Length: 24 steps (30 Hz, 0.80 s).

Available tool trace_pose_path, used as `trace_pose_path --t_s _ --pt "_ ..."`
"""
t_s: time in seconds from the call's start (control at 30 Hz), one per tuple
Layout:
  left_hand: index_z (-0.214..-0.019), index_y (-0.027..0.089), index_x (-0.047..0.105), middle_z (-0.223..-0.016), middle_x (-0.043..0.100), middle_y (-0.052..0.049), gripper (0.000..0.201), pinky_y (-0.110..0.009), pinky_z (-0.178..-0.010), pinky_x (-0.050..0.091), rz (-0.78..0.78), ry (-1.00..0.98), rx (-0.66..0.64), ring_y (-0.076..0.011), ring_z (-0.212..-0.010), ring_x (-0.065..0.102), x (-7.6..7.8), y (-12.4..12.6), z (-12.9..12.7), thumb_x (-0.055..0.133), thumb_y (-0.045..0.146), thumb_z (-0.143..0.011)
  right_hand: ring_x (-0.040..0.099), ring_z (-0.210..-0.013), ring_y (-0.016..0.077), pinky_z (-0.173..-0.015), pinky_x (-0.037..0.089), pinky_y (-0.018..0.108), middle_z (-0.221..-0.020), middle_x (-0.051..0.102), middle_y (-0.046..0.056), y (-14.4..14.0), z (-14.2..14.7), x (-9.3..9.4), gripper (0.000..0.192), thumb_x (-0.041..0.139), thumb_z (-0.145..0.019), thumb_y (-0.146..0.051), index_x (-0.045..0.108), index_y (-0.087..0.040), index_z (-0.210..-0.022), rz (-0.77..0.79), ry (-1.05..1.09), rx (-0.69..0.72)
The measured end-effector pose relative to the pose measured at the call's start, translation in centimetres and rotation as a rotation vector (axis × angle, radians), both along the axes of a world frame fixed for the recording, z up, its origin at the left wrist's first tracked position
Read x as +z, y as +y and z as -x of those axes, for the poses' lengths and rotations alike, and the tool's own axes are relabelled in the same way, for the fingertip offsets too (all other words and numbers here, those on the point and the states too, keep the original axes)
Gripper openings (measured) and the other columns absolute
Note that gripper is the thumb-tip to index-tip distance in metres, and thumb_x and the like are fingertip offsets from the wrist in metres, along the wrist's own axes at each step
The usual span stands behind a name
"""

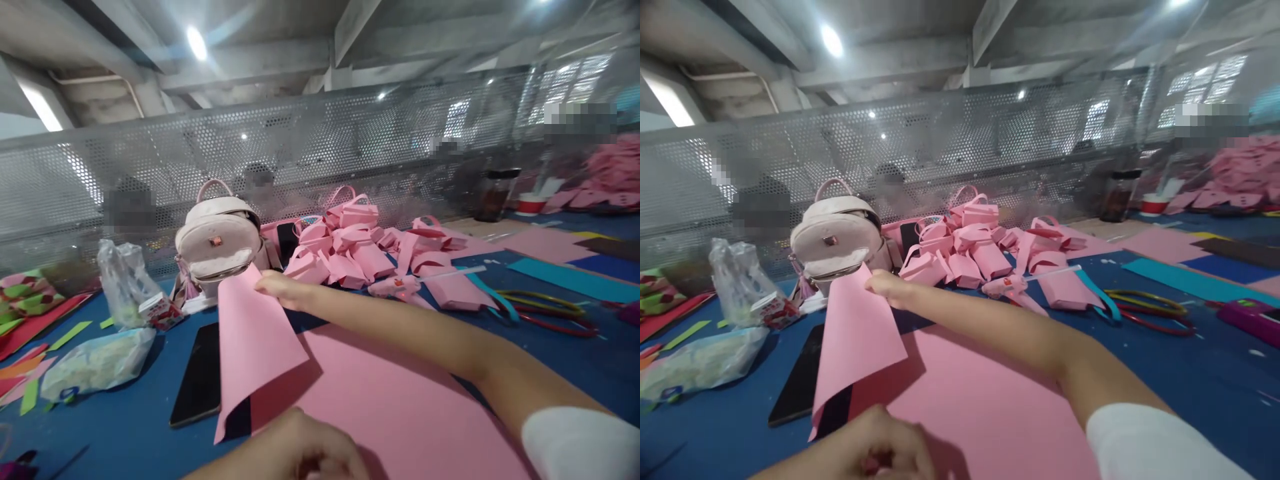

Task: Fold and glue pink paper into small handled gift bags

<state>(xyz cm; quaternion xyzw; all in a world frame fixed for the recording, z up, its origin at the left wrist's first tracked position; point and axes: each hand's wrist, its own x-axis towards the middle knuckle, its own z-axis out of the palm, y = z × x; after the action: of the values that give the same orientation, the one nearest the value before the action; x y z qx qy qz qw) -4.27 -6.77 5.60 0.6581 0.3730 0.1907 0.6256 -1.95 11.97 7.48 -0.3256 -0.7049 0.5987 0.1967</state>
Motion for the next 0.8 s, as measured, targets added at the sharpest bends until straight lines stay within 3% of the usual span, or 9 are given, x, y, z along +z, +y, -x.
trace_pose_path --t_s 0.07,0.2,0.3,0.4,0.5,0.63,0.7,0.8 --pt "-0.087 0.013 0.073 -0.059 0.042 0.006 0.029 -0.018 -0.050 0.027 -0.036 0.074 0.142 -0.0050 -0.053 0.034 -1.1 0.9 0.0 0.069 0.041 -0.088 0.067 -0.102 0.0233 -0.085 0.058 0.043 -0.123 0.064 0.009 0.2 1.1 -0.1 0.032 0.063 -0.099 -0.035 0.061 -0.016 -0.125 -0.046 0.013 0.018" --pt "-0.095 0.011 0.066 -0.047 0.045 0.008 0.044 -0.019 -0.044 0.032 -0.069 0.066 0.210 -0.0074 -0.040 0.041 -3.0 2.8 1.0 0.059 0.054 -0.090 0.066 -0.104 0.0234 -0.086 0.058 0.040 -0.126 0.063 0.009 0.5 0.5 0.2 0.039 0.066 -0.095 -0.020 0.056 -0.017 -0.132 -0.165 0.067 0.040" --pt "-0.089 0.014 0.059 -0.044 0.046 0.007 0.046 -0.019 -0.043 0.033 -0.105 0.045 0.266 -0.0083 -0.037 0.042 -3.6 3.9 2.1 0.055 0.059 -0.090 0.069 -0.087 0.0183 -0.074 0.057 0.028 -0.108 0.070 0.006 0.8 -1.2 0.3 0.053 0.061 -0.085 -0.001 0.052 -0.014 -0.135 -0.181 0.057 0.116" --pt "-0.087 0.015 0.057 -0.047 0.043 0.009 0.046 -0.019 -0.042 0.033 -0.129 0.040 0.305 -0.0074 -0.038 0.040 -3.9 4.6 2.7 0.054 0.061 -0.090 0.066 -0.063 0.0133 -0.058 0.053 0.021 -0.078 0.069 -0.001 0.7 -3.2 0.2 0.034 0.059 -0.083 -0.002 0.063 -0.010 -0.116 -0.142 0.002 0.271" --pt "-0.086 0.015 0.057 -0.049 0.041 0.010 0.040 -0.018 -0.043 0.032 -0.142 0.048 0.317 -0.0067 -0.040 0.037 -3.8 4.4 2.5 0.055 0.054 -0.091 0.060 -0.052 0.0092 -0.050 0.049 0.017 -0.064 0.063 -0.004 0.1 -4.5 0.5 0.018 0.059 -0.085 -0.006 0.067 -0.009 -0.100 -0.128 -0.031 0.414" --pt "-0.089 0.013 0.063 -0.055 0.047 0.007 0.027 -0.017 -0.045 0.031 -0.197 0.155 0.305 -0.0064 -0.045 0.041 -3.3 3.3 1.5 0.057 0.038 -0.092 0.055 -0.050 0.0048 -0.048 0.045 0.012 -0.068 0.063 -0.005 -0.9 -4.7 3.3 0.019 0.060 -0.087 -0.006 0.069 -0.012 -0.103 -0.178 0.041 0.520" --pt "-0.094 0.012 0.066 -0.057 0.049 0.006 0.026 -0.017 -0.046 0.033 -0.197 0.201 0.290 -0.0067 -0.045 0.044 -2.9 2.7 1.1 0.054 0.034 -0.092 0.052 -0.050 0.0041 -0.047 0.044 0.012 -0.072 0.063 -0.005 -1.2 -4.3 5.4 0.023 0.059 -0.090 -0.007 0.069 -0.014 -0.110 -0.218 0.189 0.579" --pt "-0.097 0.011 0.068 -0.055 0.049 0.006 0.026 -0.017 -0.045 0.035 -0.162 0.209 0.266 -0.0077 -0.043 0.048 -2.6 2.2 0.7 0.052 0.033 -0.093 0.050 -0.051 0.0047 -0.045 0.043 0.011 -0.068 0.058 -0.006 -1.3 -3.7 7.7 0.023 0.061 -0.094 -0.014 0.067 -0.015 -0.116 -0.228 0.359 0.491"
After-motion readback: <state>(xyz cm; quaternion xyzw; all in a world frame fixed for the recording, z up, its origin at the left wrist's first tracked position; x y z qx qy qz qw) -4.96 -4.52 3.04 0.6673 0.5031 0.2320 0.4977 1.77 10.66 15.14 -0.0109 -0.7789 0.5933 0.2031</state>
